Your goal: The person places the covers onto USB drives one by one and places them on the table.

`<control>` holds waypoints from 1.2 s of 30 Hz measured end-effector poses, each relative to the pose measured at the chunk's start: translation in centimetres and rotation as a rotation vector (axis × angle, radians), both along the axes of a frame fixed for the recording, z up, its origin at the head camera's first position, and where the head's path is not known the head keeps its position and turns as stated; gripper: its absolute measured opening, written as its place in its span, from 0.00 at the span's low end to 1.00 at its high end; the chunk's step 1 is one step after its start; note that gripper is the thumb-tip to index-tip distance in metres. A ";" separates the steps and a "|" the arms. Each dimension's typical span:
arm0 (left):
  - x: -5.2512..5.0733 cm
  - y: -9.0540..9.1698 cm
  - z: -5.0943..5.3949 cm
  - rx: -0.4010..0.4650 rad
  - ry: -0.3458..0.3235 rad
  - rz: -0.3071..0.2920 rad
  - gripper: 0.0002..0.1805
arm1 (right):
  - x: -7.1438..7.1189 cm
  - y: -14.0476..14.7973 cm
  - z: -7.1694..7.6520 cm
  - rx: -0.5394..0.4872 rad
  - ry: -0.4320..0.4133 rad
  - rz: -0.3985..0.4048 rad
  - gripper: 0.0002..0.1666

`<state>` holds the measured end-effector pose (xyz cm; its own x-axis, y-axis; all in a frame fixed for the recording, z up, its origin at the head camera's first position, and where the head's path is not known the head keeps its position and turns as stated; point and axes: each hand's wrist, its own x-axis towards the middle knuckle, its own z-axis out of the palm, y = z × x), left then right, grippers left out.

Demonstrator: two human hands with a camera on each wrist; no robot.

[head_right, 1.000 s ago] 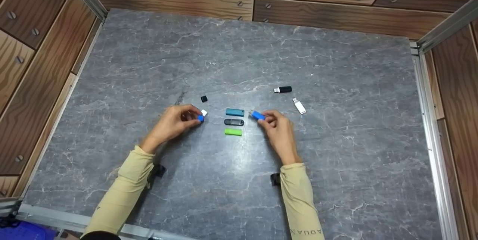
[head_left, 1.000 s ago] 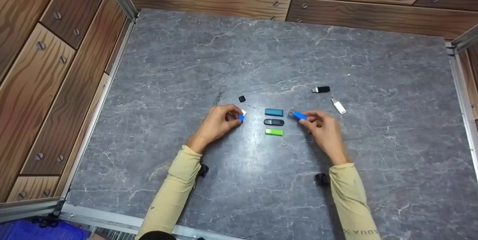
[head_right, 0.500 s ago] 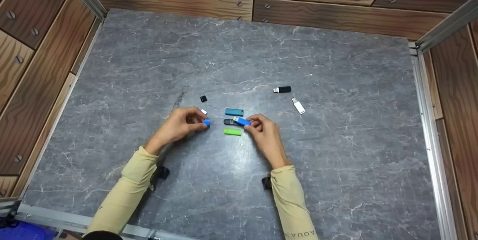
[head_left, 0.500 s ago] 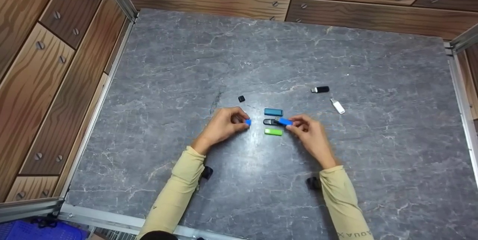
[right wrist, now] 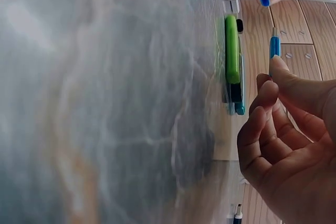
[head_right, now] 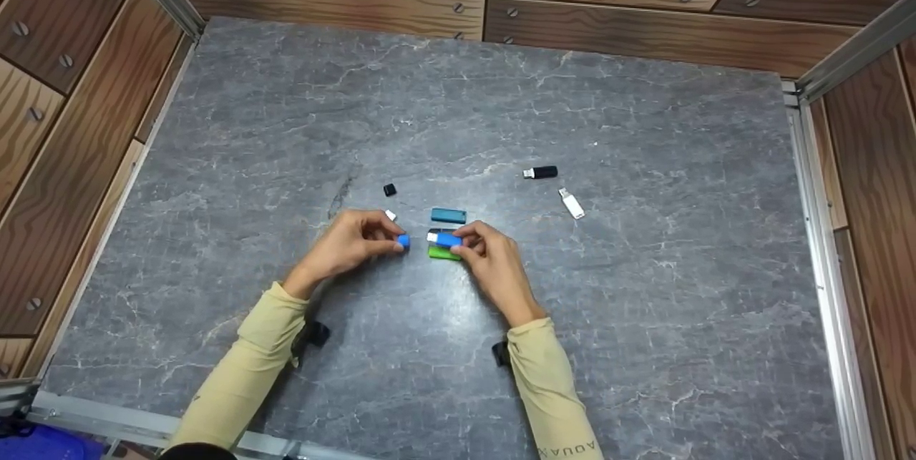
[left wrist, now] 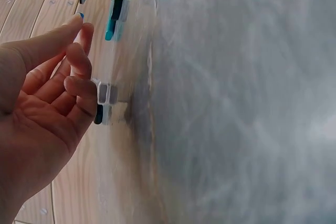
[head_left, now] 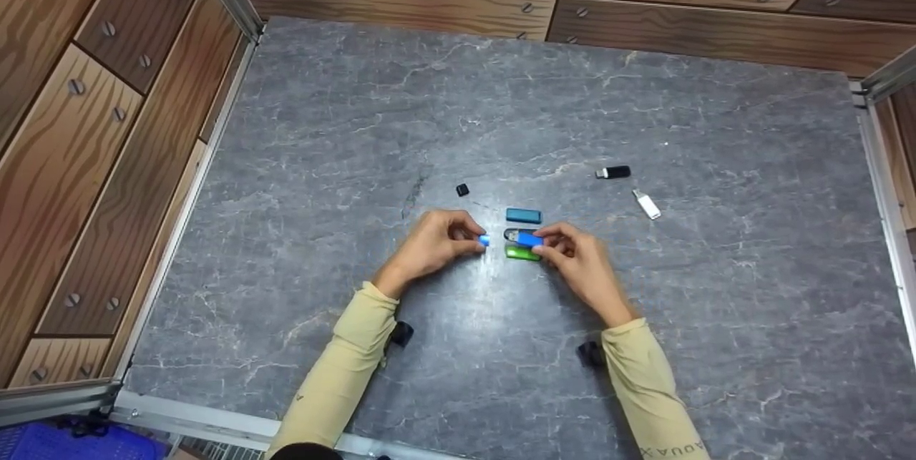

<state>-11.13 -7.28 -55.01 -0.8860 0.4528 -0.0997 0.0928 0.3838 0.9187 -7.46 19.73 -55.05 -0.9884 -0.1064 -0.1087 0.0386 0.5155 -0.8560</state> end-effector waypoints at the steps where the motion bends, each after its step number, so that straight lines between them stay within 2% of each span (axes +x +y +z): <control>1: 0.0 0.1 0.0 -0.001 -0.005 -0.003 0.09 | 0.0 -0.1 0.0 0.003 -0.002 0.005 0.13; 4: 0.0 0.3 0.0 0.006 -0.027 -0.014 0.09 | 0.1 -0.3 0.1 0.011 -0.006 0.018 0.12; 18: 0.0 1.3 -0.2 0.031 -0.039 -0.028 0.09 | 0.3 -0.8 0.1 0.016 0.013 0.044 0.12; 24: 0.0 1.5 -0.1 0.045 -0.060 -0.034 0.08 | 0.3 -0.8 0.3 0.024 -0.008 0.047 0.12; 36: 0.2 1.8 -0.3 0.090 -0.049 -0.055 0.08 | 0.5 -0.8 0.1 -0.003 0.018 0.078 0.12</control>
<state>-10.94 -5.44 -55.32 -0.8547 0.5096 -0.0990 0.0655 0.2949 0.9533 -6.98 18.91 -54.96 -0.9790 -0.1830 -0.0902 -0.0171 0.5142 -0.8575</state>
